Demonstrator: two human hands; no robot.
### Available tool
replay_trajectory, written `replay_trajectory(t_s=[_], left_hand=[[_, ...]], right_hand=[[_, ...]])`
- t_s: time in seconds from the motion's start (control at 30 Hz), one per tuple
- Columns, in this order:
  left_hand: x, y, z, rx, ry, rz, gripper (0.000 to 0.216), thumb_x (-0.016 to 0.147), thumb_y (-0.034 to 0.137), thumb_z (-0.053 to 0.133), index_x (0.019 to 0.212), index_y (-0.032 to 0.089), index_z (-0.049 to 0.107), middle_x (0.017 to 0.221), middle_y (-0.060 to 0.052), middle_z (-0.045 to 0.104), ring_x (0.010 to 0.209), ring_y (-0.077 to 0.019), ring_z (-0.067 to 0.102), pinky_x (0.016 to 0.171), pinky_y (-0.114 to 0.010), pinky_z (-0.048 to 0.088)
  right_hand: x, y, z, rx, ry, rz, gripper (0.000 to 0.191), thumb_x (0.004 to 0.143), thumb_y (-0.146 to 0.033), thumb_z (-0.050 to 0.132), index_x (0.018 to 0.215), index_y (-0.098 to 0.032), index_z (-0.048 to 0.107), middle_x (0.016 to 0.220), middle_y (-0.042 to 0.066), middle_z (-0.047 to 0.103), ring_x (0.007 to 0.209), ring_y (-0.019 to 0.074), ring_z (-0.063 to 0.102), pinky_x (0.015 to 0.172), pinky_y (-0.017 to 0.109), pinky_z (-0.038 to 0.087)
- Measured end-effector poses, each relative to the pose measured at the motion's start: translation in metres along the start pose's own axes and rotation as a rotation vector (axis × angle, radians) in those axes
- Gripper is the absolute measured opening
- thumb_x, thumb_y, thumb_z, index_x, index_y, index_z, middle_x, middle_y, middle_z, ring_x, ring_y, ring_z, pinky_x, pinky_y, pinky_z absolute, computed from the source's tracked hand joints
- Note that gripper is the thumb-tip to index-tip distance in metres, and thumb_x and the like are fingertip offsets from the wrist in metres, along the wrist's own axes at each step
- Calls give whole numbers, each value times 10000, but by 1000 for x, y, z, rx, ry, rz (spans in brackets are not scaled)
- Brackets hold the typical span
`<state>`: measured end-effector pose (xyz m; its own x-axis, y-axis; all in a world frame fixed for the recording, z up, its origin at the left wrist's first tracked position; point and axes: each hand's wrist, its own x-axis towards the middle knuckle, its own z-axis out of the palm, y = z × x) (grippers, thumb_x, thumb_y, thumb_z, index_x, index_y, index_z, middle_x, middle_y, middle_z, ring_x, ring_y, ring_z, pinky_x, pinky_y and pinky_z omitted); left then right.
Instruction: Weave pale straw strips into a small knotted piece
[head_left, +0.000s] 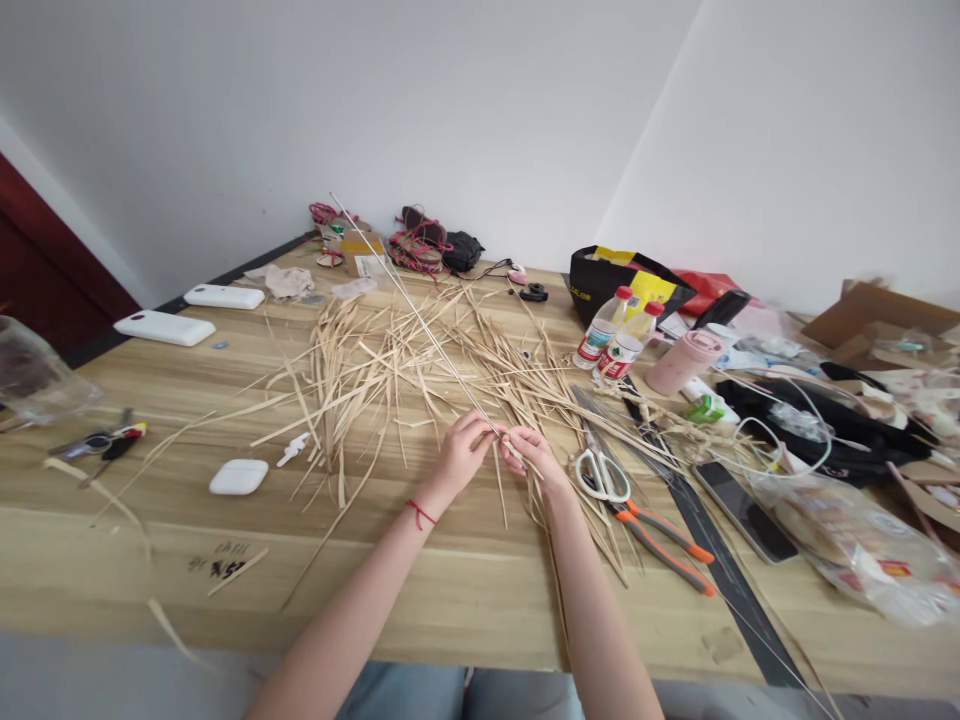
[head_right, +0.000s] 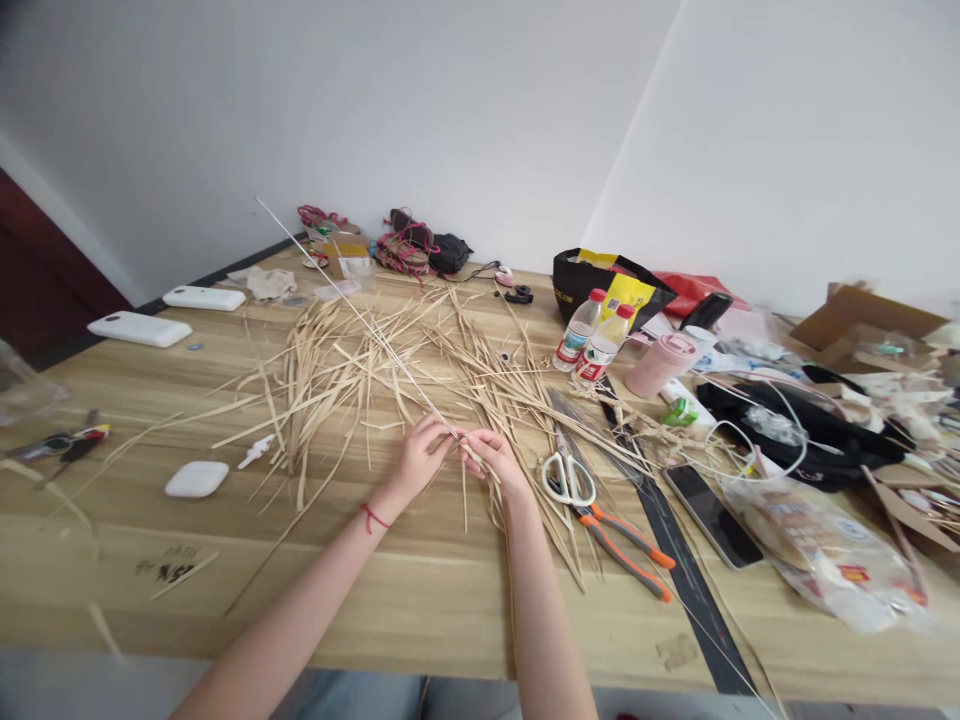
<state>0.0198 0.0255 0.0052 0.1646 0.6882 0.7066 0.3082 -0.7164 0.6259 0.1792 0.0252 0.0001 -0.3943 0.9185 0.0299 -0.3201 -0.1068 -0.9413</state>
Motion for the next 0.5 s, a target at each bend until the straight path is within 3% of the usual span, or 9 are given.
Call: replay_trajectory(t_s=[0.23, 0.5], left_hand=[[-5, 3, -3, 183, 18, 54, 91, 838, 173, 540, 831, 199, 627, 777, -24, 608, 765, -164, 549, 734, -312, 444], [-8, 2, -1, 262, -64, 91, 298, 819, 43, 448, 976, 221, 627, 867, -47, 570, 853, -185, 532, 772, -329, 446]], right_hand=[[-2, 2, -4, 18, -63, 66, 309, 676, -465, 688, 675, -171, 594, 532, -22, 533, 358, 48, 330, 338, 195, 198], [-1, -4, 2, 87, -108, 107, 231, 679, -397, 660, 669, -172, 606, 510, -18, 540, 353, 61, 349, 346, 198, 183]])
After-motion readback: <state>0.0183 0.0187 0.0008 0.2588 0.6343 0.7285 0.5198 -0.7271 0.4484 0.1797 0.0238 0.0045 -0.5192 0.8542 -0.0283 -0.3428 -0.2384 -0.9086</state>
